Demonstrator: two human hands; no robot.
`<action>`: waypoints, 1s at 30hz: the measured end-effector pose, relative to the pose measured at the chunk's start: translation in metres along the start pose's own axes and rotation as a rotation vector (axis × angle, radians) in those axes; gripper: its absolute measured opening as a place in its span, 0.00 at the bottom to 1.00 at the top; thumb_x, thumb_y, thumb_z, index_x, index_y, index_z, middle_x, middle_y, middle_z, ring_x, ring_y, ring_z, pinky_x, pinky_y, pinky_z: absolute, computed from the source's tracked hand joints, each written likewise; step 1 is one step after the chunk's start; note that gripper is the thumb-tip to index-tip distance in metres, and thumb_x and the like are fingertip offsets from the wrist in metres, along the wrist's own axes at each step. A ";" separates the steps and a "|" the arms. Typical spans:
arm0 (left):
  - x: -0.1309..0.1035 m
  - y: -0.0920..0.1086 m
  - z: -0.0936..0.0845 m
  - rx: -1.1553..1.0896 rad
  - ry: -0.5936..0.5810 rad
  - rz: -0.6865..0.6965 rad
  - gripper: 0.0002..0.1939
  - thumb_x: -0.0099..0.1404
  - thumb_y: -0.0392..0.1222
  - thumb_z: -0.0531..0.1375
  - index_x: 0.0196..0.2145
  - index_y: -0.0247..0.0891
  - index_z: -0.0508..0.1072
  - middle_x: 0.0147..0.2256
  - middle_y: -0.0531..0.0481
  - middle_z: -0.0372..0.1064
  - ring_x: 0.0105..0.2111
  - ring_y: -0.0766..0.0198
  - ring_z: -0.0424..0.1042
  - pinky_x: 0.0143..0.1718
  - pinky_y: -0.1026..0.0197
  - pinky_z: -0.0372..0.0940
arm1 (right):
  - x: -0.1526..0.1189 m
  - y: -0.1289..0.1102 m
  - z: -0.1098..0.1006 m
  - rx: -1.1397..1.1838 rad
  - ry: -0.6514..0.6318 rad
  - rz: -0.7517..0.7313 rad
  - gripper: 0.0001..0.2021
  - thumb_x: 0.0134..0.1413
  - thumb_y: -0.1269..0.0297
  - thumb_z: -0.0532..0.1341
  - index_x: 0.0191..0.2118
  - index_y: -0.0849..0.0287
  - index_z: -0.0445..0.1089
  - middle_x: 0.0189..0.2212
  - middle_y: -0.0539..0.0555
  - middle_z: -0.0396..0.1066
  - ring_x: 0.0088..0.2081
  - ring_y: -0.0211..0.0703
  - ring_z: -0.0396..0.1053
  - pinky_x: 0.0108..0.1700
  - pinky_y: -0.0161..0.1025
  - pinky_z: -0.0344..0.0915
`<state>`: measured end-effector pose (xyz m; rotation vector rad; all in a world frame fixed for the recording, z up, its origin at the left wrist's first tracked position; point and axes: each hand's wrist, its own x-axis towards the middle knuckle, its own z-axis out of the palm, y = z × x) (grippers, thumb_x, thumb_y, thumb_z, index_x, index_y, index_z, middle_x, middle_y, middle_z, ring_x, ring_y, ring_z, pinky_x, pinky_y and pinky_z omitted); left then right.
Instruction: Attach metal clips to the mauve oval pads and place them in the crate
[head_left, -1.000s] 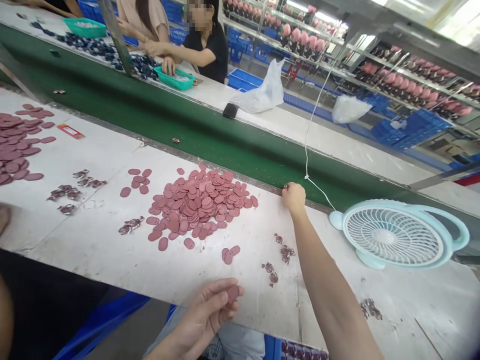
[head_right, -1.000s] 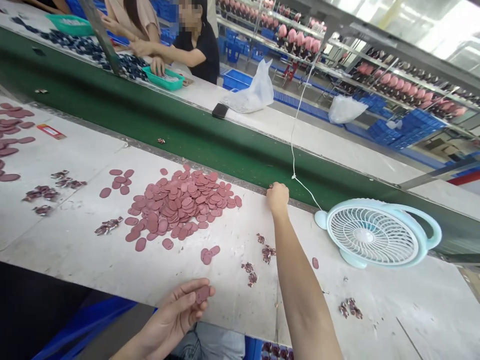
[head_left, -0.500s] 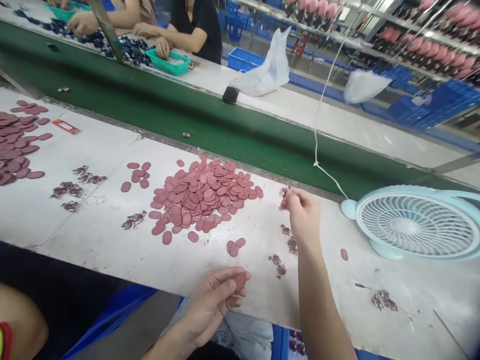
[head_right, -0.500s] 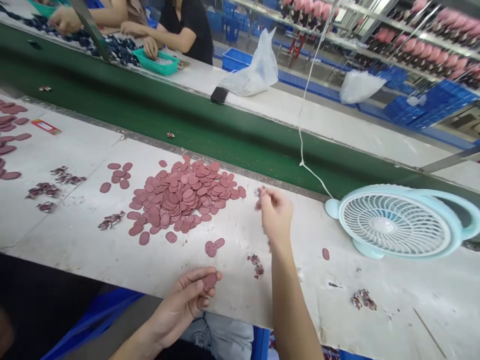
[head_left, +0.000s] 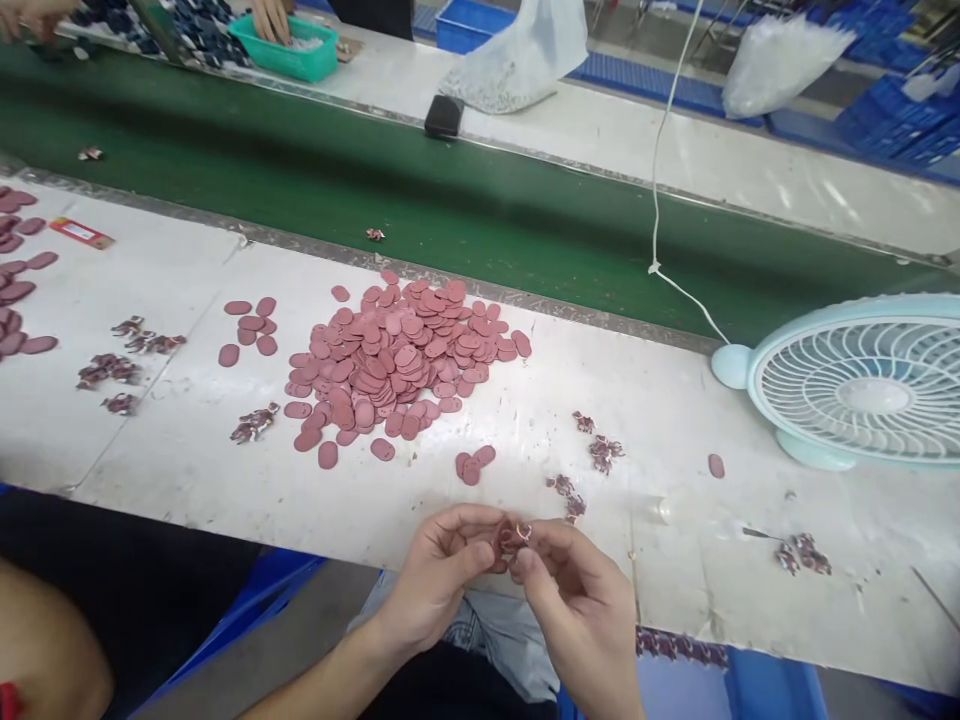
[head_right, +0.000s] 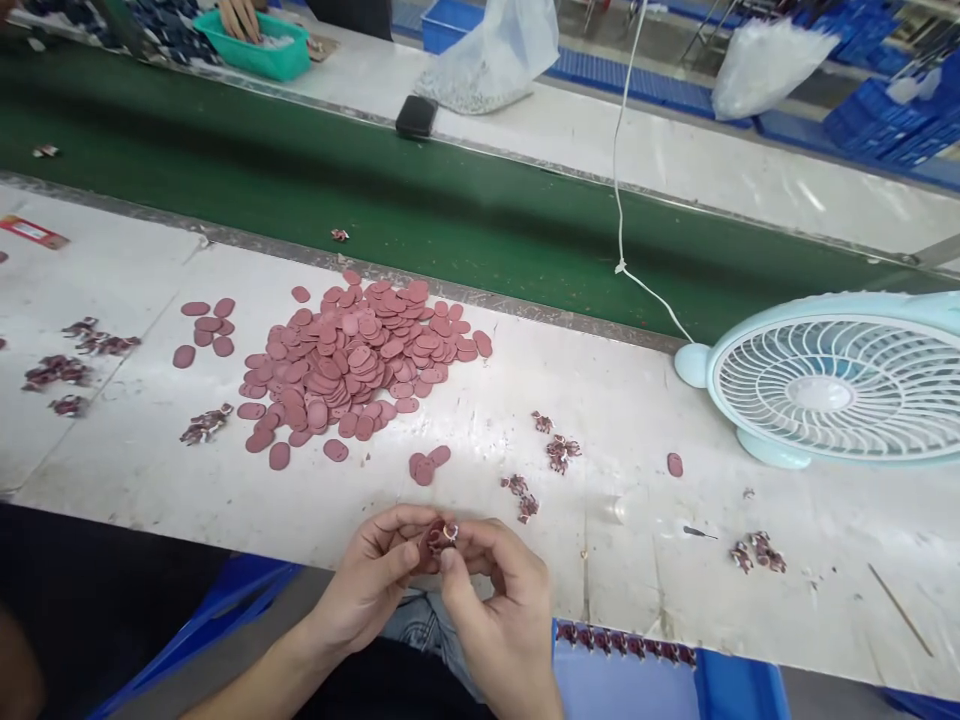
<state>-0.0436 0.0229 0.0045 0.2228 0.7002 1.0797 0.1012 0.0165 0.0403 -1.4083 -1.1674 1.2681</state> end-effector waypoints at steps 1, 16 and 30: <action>0.000 0.000 0.000 0.003 -0.001 0.011 0.12 0.57 0.41 0.73 0.40 0.40 0.82 0.41 0.46 0.83 0.37 0.62 0.81 0.40 0.63 0.73 | 0.000 0.000 0.000 -0.002 -0.008 0.001 0.05 0.62 0.67 0.65 0.42 0.51 0.77 0.35 0.51 0.78 0.34 0.38 0.77 0.38 0.32 0.75; -0.004 -0.006 -0.001 0.098 0.108 0.014 0.10 0.54 0.41 0.74 0.23 0.35 0.80 0.38 0.44 0.82 0.32 0.63 0.77 0.31 0.64 0.71 | 0.004 -0.009 -0.004 -0.101 -0.047 -0.030 0.04 0.59 0.66 0.65 0.40 0.53 0.77 0.34 0.53 0.79 0.29 0.41 0.77 0.30 0.35 0.77; -0.007 -0.016 0.005 0.092 0.139 0.055 0.07 0.58 0.41 0.72 0.25 0.37 0.81 0.42 0.44 0.81 0.43 0.54 0.78 0.40 0.59 0.73 | -0.003 0.000 -0.005 0.076 -0.011 0.046 0.06 0.60 0.64 0.67 0.43 0.50 0.79 0.38 0.53 0.79 0.33 0.40 0.77 0.36 0.35 0.78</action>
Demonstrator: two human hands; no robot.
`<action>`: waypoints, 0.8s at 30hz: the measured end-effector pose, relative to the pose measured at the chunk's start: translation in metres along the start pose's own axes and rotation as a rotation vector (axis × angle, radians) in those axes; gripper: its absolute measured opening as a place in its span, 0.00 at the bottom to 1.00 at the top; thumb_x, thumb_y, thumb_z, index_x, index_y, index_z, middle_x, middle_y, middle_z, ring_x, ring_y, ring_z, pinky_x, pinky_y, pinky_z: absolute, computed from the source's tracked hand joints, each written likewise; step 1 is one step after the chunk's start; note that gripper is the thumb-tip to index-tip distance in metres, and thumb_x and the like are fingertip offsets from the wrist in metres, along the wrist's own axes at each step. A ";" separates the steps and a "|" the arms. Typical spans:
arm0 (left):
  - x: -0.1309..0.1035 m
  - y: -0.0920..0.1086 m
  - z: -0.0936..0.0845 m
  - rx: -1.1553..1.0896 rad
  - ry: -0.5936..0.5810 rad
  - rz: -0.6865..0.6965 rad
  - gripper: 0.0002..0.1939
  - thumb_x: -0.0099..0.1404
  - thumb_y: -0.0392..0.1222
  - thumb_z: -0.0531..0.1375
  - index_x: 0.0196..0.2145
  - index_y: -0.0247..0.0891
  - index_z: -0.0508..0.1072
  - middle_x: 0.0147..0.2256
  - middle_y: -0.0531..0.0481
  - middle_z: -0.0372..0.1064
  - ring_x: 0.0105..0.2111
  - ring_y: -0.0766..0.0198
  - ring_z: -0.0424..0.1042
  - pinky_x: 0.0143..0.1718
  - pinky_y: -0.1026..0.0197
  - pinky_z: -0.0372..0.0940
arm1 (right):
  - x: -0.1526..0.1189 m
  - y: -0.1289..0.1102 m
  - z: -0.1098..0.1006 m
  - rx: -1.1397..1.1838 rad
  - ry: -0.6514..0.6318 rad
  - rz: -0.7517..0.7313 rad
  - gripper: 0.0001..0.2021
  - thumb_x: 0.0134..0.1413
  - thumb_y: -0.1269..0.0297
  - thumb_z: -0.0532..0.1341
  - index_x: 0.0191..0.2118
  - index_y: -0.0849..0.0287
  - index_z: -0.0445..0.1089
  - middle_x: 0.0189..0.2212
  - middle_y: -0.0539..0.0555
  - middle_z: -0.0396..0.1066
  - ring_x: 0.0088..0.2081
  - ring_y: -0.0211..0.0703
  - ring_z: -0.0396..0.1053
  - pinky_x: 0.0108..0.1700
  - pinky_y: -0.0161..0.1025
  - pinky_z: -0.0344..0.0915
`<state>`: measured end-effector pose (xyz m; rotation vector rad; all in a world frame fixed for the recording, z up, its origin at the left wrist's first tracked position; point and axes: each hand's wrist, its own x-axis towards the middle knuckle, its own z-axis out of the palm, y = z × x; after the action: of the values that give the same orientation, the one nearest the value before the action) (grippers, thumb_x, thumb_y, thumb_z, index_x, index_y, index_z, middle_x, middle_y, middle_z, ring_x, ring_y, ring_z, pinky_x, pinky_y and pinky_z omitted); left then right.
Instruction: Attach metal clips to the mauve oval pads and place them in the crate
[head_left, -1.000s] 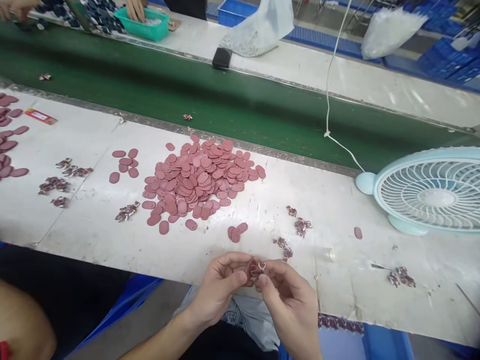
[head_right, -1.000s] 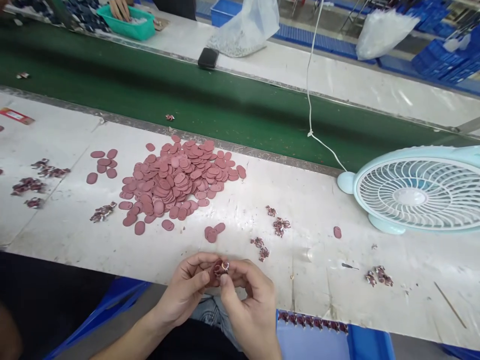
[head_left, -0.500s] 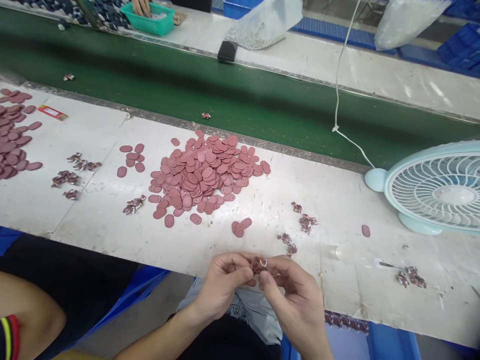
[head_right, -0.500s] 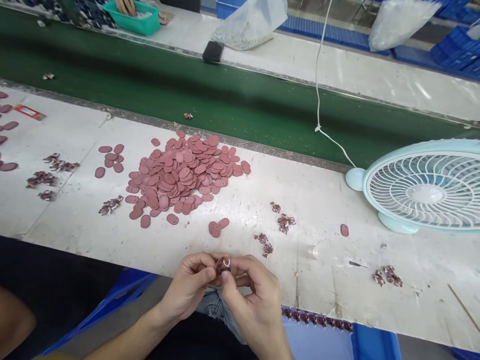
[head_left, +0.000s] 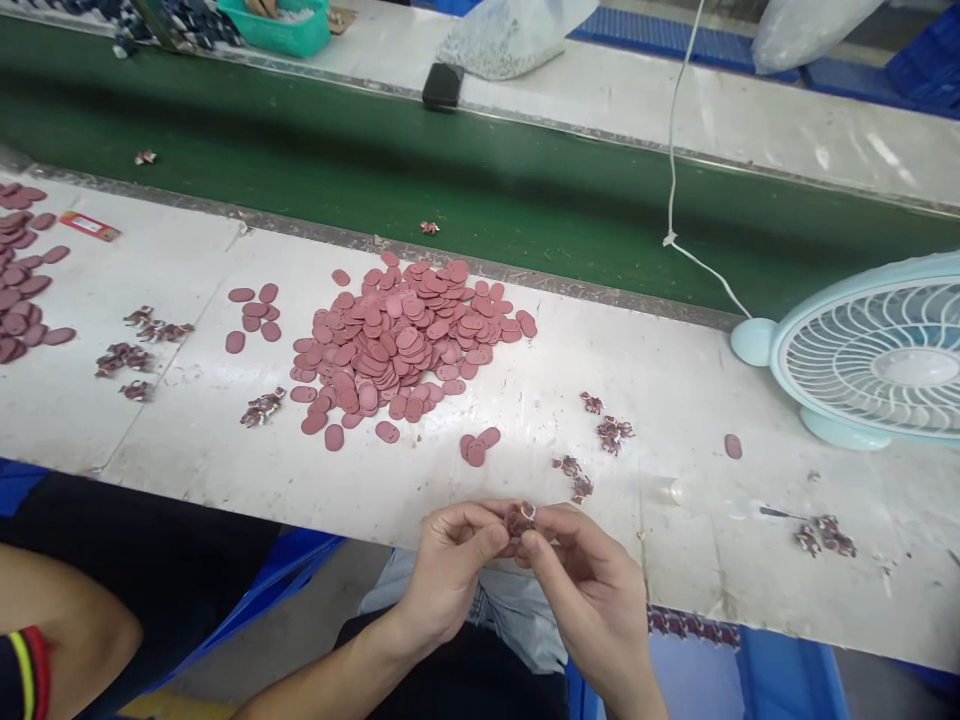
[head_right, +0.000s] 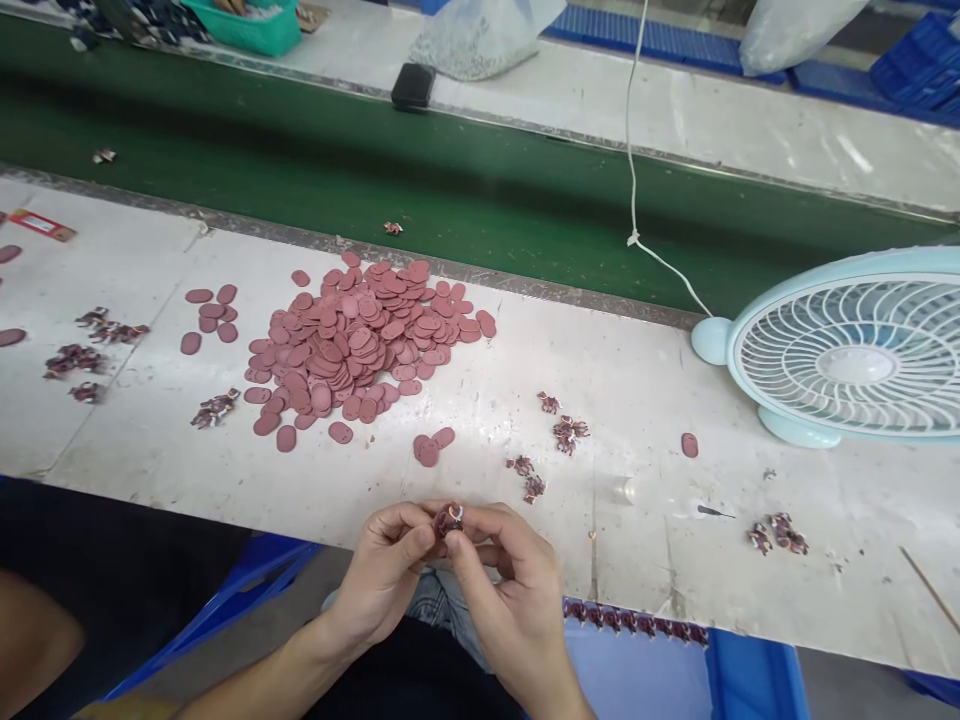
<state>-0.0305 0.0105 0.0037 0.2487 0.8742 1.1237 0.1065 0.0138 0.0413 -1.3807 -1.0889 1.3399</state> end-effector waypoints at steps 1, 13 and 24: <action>0.000 -0.001 0.000 0.002 0.004 0.003 0.08 0.59 0.41 0.72 0.25 0.37 0.81 0.42 0.44 0.81 0.43 0.54 0.78 0.39 0.59 0.73 | -0.001 0.002 0.000 0.013 0.004 0.016 0.06 0.60 0.64 0.67 0.43 0.50 0.79 0.40 0.54 0.80 0.33 0.40 0.77 0.37 0.36 0.78; -0.010 -0.011 0.001 0.114 0.038 0.018 0.10 0.60 0.47 0.70 0.28 0.38 0.80 0.48 0.41 0.79 0.47 0.49 0.77 0.42 0.55 0.73 | -0.013 0.013 -0.007 0.122 0.028 0.066 0.08 0.61 0.63 0.67 0.45 0.51 0.79 0.41 0.54 0.79 0.40 0.44 0.78 0.41 0.38 0.78; 0.046 0.062 -0.029 1.549 -0.162 0.681 0.12 0.65 0.40 0.64 0.47 0.45 0.81 0.53 0.42 0.75 0.55 0.47 0.70 0.62 0.44 0.60 | -0.086 0.077 -0.117 0.135 0.391 0.119 0.08 0.57 0.62 0.69 0.43 0.52 0.76 0.35 0.54 0.78 0.29 0.43 0.76 0.32 0.39 0.76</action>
<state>-0.0864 0.0713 -0.0012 1.9883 1.4076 0.7551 0.2220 -0.0894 -0.0151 -1.5433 -0.6536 1.1390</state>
